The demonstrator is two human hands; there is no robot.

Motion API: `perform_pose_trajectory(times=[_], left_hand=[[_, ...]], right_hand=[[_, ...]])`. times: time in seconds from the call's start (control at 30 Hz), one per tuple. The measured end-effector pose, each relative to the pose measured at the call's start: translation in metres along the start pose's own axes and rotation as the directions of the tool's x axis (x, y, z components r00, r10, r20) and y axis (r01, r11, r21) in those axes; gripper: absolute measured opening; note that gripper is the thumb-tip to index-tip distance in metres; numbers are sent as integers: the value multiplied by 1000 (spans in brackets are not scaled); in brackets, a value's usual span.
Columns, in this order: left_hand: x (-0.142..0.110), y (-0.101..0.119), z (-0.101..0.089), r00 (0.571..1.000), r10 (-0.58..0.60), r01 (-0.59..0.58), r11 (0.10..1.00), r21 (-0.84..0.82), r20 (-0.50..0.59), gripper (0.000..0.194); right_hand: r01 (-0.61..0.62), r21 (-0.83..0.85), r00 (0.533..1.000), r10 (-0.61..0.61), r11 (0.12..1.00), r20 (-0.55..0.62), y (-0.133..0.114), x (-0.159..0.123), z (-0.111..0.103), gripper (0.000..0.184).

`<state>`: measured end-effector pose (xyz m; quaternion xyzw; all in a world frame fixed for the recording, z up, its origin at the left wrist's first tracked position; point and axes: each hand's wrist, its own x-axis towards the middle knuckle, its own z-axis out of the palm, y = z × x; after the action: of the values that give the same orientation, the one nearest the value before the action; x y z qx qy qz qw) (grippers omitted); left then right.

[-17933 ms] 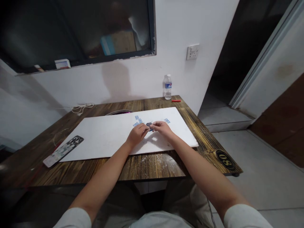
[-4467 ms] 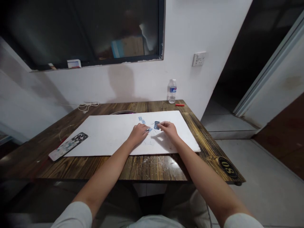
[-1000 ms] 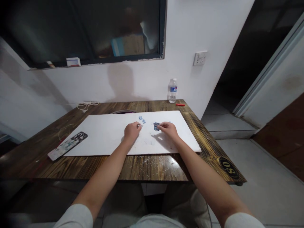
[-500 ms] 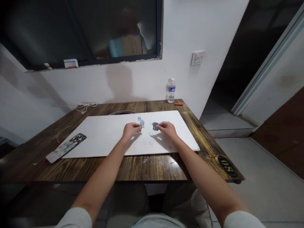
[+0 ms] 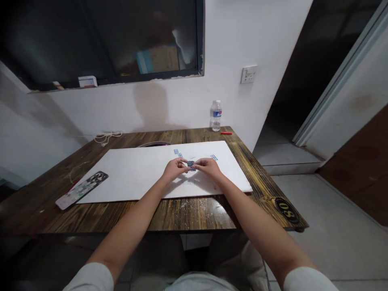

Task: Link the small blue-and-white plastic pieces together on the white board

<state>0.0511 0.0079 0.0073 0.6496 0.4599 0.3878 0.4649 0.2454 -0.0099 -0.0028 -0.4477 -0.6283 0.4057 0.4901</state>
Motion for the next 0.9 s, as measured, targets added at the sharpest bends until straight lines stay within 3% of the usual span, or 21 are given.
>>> perform_pose_trajectory(times=[0.13, 0.33, 0.47, 0.53, 0.63, 0.73, 0.8, 0.9], left_hand=[[0, -1, 2, 1000, 7, -7, 999, -31, -5, 33], [-2, 2, 4, 994, -72, 85, 982, -168, 84, 32], [0, 3, 8, 994, -105, 108, 965, -239, 25, 30], [1, 4, 8, 988, -143, 125, 954, -271, -49, 31], [2, 7, 5, 975, -177, 133, 950, -284, -137, 32], [2, 7, -3, 967, -173, 124, 961, -248, -185, 30], [4, 5, -7, 963, -162, 112, 968, -226, -216, 27], [8, 1, -10, 957, -150, 97, 972, -214, -247, 24]], right_hand=[[5, 7, 1000, -5, 1000, 21, -1, -1, 1, 37], [35, 13, 999, -35, 999, 23, 2, 1, 2, 38], [23, -30, 999, -22, 999, 32, 9, 7, -2, 36], [7, -38, 1000, -8, 999, -25, 14, 11, -11, 35], [-64, -148, 972, 28, 987, -234, 24, 17, -32, 29], [-194, -459, 917, -6, 867, -399, 33, 19, -52, 26], [-281, -633, 904, -22, 721, -427, 35, 18, -58, 29], [-364, -760, 913, 48, 539, -404, 36, 16, -57, 32]])
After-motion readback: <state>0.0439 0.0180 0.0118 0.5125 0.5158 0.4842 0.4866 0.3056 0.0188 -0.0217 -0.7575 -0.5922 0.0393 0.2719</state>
